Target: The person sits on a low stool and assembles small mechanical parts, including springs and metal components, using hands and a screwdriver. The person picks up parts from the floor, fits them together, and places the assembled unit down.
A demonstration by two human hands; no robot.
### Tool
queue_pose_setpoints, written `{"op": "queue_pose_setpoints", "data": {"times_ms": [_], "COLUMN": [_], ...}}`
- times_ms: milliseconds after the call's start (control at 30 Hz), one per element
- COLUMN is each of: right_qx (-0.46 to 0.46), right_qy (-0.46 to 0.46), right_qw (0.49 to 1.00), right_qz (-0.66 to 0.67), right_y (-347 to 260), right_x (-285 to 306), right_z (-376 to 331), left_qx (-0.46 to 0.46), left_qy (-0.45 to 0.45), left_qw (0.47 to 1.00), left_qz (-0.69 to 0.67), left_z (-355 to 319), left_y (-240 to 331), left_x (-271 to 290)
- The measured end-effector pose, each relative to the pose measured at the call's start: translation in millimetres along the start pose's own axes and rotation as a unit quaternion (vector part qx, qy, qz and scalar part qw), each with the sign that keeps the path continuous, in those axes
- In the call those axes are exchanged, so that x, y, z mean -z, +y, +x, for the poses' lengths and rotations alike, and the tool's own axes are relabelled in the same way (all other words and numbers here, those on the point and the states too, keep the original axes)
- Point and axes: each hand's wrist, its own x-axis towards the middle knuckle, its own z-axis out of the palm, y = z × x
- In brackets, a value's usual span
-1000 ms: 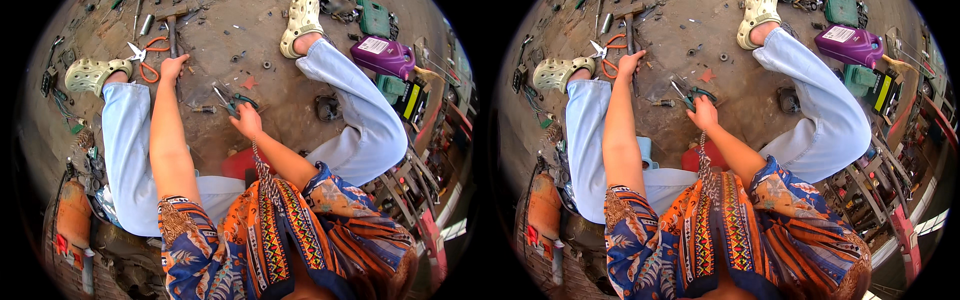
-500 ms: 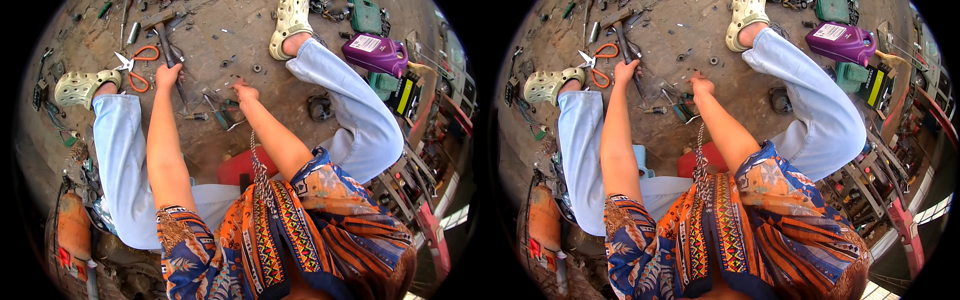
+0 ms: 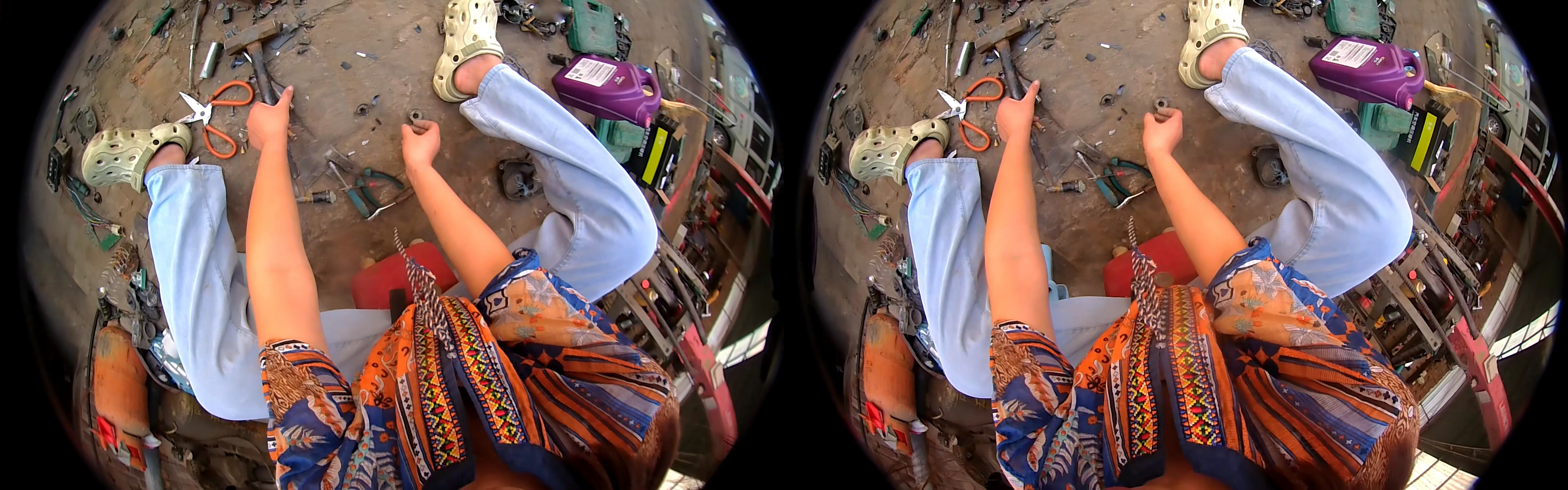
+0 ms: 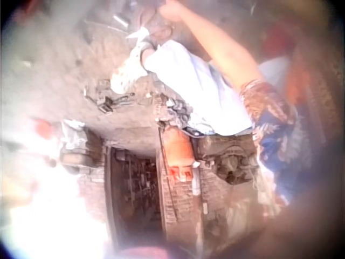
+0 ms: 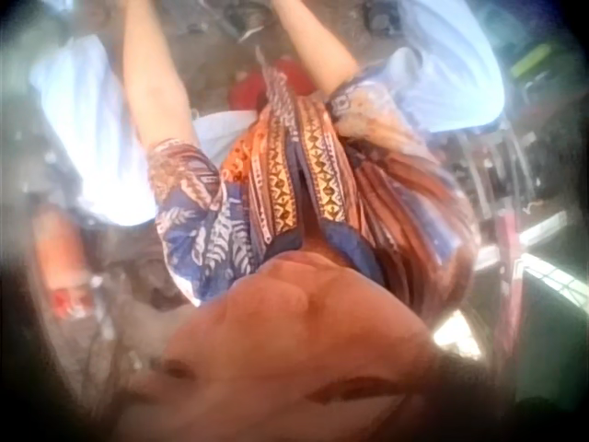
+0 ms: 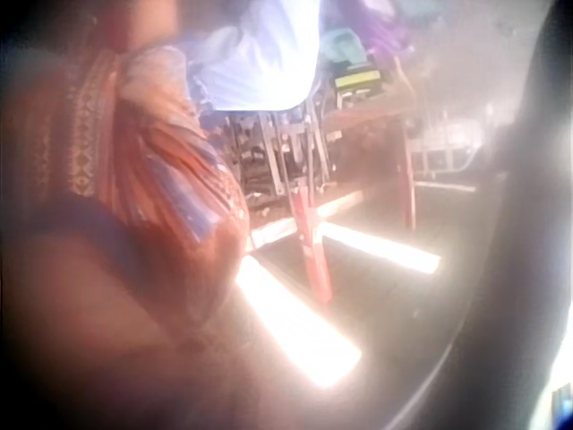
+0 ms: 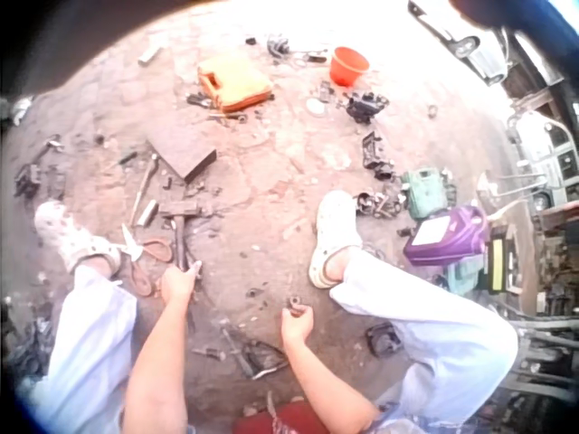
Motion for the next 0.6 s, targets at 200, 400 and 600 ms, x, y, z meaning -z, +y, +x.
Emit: {"op": "queue_pose_setpoints", "data": {"times_ms": [200, 400, 600], "right_qx": [0.073, 0.049, 0.094], "right_qy": [0.039, 0.015, -0.085], "right_qw": [0.996, 0.998, 0.97], "right_qz": [-0.029, -0.028, 0.209], "right_y": [7.9, -22.2, -50.3], "right_x": [-0.9, -13.9, -6.8], "right_z": [1.2, 41.7, 27.1], "left_qx": [0.0, 0.001, -0.055], "left_qy": [-0.01, -0.03, -0.025], "left_qw": [1.0, 0.996, 0.995], "left_qz": [-0.01, -0.079, -0.082], "left_z": [15.7, 32.6, 28.0], "left_y": [13.7, 2.8, -28.1], "left_x": [-2.4, -4.6, 5.9]}}
